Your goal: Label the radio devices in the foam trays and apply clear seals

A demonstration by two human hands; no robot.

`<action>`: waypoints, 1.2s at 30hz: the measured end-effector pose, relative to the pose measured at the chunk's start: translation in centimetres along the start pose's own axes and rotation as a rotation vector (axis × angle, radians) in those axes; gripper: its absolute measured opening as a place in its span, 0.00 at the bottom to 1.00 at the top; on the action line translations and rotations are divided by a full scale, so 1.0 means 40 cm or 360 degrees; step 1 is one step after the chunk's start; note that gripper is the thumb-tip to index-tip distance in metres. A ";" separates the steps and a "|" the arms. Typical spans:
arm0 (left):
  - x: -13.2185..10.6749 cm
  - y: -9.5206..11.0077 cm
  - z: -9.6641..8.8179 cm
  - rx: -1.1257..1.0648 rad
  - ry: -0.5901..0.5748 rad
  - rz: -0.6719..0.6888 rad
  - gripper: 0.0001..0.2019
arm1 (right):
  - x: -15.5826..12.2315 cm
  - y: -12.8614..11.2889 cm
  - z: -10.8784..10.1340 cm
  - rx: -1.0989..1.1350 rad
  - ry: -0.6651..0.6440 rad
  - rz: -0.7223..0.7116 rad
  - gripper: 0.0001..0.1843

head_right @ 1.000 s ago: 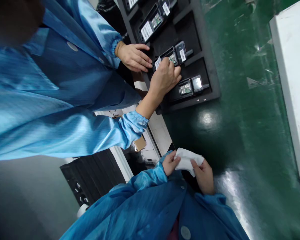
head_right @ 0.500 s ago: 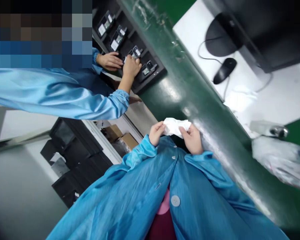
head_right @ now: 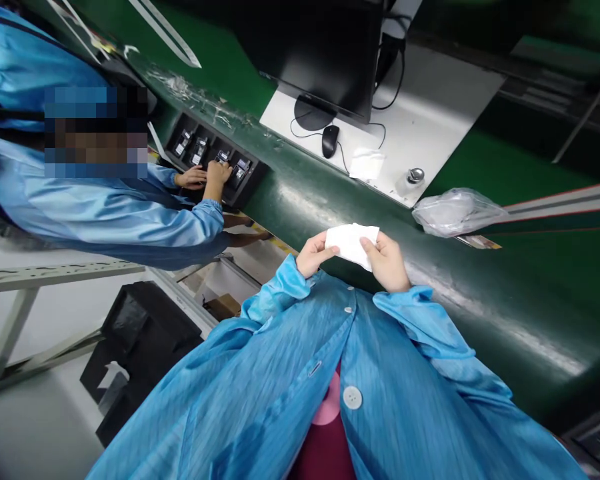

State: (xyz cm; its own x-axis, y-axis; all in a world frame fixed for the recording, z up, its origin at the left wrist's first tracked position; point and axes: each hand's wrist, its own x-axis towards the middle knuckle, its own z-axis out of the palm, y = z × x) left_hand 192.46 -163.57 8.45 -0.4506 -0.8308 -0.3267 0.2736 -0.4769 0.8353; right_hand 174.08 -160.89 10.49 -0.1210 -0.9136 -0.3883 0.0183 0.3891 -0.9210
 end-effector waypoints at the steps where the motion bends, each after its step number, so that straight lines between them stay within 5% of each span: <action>1: -0.002 -0.012 0.019 -0.0013 -0.0008 0.0004 0.27 | -0.015 -0.002 -0.023 -0.0037 -0.0030 -0.0022 0.23; 6: -0.028 -0.088 0.103 0.0011 0.0299 -0.0039 0.31 | -0.076 0.013 -0.114 -0.0359 -0.0132 -0.0132 0.26; 10: -0.075 -0.126 0.154 0.0100 0.0375 0.0005 0.36 | -0.101 0.059 -0.141 -0.0437 0.0018 -0.0194 0.24; 16: -0.144 -0.134 0.184 0.0162 0.0255 -0.0054 0.34 | -0.139 0.086 -0.118 -0.0366 0.0241 -0.0384 0.20; 22: -0.156 -0.153 0.194 -0.0178 0.0374 -0.0142 0.39 | -0.188 0.082 -0.096 -0.0254 0.0178 -0.0465 0.22; 28: -0.161 -0.183 0.198 -0.0399 0.0089 -0.0530 0.24 | -0.185 0.096 -0.105 -0.0056 0.0151 -0.0346 0.19; 36: -0.150 -0.145 0.171 0.0126 0.0165 -0.0340 0.30 | -0.160 0.088 -0.135 0.0351 -0.0482 0.0187 0.23</action>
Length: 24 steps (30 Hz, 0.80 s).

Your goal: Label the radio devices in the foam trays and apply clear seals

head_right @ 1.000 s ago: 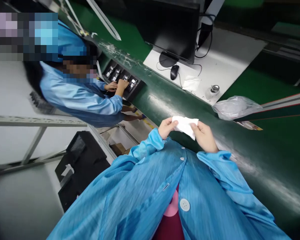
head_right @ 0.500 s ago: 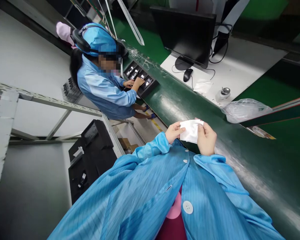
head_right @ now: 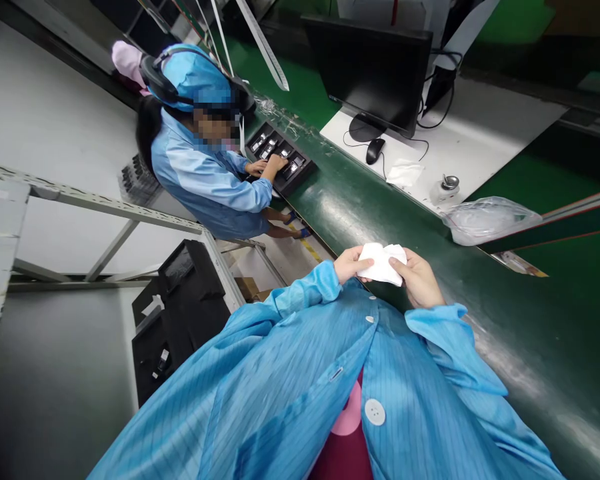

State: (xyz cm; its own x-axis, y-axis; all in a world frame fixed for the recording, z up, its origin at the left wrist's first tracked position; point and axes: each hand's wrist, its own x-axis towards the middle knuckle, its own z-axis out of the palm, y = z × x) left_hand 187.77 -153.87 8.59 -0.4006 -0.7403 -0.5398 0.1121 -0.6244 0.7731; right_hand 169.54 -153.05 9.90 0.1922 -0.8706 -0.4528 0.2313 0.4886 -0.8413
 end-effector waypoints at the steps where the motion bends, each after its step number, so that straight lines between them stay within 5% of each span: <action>1: -0.004 0.014 -0.004 0.0008 -0.0008 0.0011 0.31 | -0.005 -0.012 0.001 0.0019 -0.0011 -0.0023 0.23; 7: -0.031 0.102 -0.035 0.0260 -0.0242 0.0269 0.15 | -0.017 -0.074 0.008 -0.0200 -0.0070 -0.0160 0.34; 12: -0.041 0.157 -0.060 0.1026 -0.0402 0.0609 0.19 | 0.013 -0.062 0.003 -0.0663 0.0164 -0.0411 0.14; 17: -0.034 0.168 -0.070 0.1308 -0.0451 0.0546 0.18 | 0.037 -0.078 0.024 -0.0862 0.0079 -0.0529 0.09; 20: -0.010 0.154 -0.083 0.1197 -0.0390 0.0500 0.14 | 0.050 -0.091 0.046 -0.1036 0.0003 -0.0677 0.09; 24: 0.038 0.122 -0.106 0.0949 -0.0203 0.0302 0.23 | 0.074 -0.081 0.082 -0.1321 0.0043 -0.0894 0.13</action>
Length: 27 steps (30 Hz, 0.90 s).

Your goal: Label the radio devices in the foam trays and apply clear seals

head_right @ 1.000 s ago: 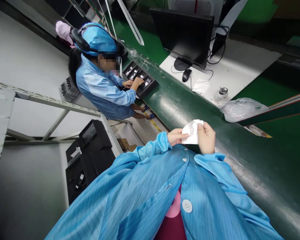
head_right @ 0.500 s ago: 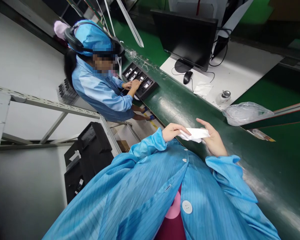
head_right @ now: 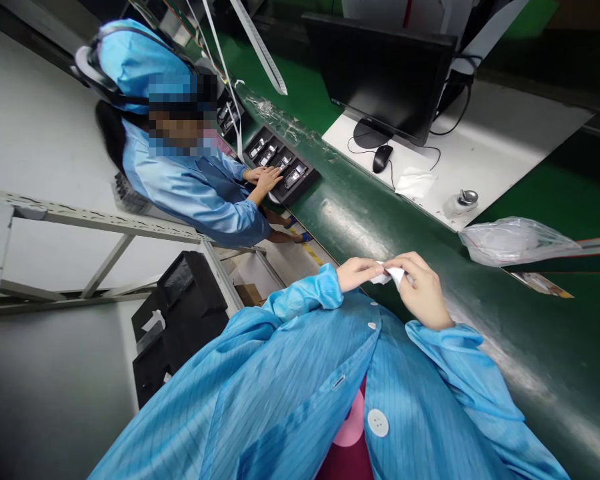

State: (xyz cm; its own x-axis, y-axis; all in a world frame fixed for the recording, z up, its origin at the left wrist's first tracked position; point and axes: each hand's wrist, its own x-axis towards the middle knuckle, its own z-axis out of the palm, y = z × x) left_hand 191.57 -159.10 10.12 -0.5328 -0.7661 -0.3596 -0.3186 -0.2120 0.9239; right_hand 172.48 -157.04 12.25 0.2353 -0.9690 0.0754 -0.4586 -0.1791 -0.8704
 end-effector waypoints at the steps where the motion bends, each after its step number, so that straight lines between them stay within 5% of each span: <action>1: 0.010 -0.012 -0.001 -0.0115 0.0043 -0.0074 0.26 | 0.006 -0.001 0.013 -0.0075 -0.0019 -0.0043 0.15; 5: 0.044 -0.047 -0.014 -0.0604 0.0267 -0.0262 0.32 | 0.033 -0.003 0.059 -0.0146 -0.0242 -0.0182 0.21; 8: 0.058 -0.060 -0.036 -0.0571 0.0423 -0.0225 0.29 | 0.060 0.000 0.075 -0.0038 -0.0345 -0.0154 0.23; 13: 0.071 -0.071 -0.068 -0.0516 0.0603 -0.0344 0.20 | 0.116 0.038 0.090 0.0097 0.0107 0.0255 0.11; 15: 0.081 -0.078 -0.071 -0.0537 0.0606 -0.0361 0.19 | 0.137 0.068 0.107 0.0165 0.0258 0.0438 0.15; 18: 0.106 -0.092 -0.071 -0.0541 0.0539 -0.0327 0.18 | 0.156 0.120 0.141 0.0448 0.0117 0.0734 0.26; 22: 0.148 -0.112 -0.067 -0.0431 0.0422 -0.0343 0.16 | 0.156 0.181 0.179 0.0858 0.0130 0.1138 0.23; 27: 0.201 -0.117 -0.035 -0.0390 0.0331 -0.0276 0.15 | 0.139 0.208 0.182 0.1003 0.0460 0.1213 0.21</action>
State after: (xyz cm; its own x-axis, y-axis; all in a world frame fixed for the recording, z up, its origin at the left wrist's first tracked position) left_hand 189.87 -165.12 3.07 -0.3087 -0.8075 -0.5027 -0.1796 -0.4695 0.8645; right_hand 176.19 -162.68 1.87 -0.1832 -0.8067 -0.5618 0.1526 0.5412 -0.8269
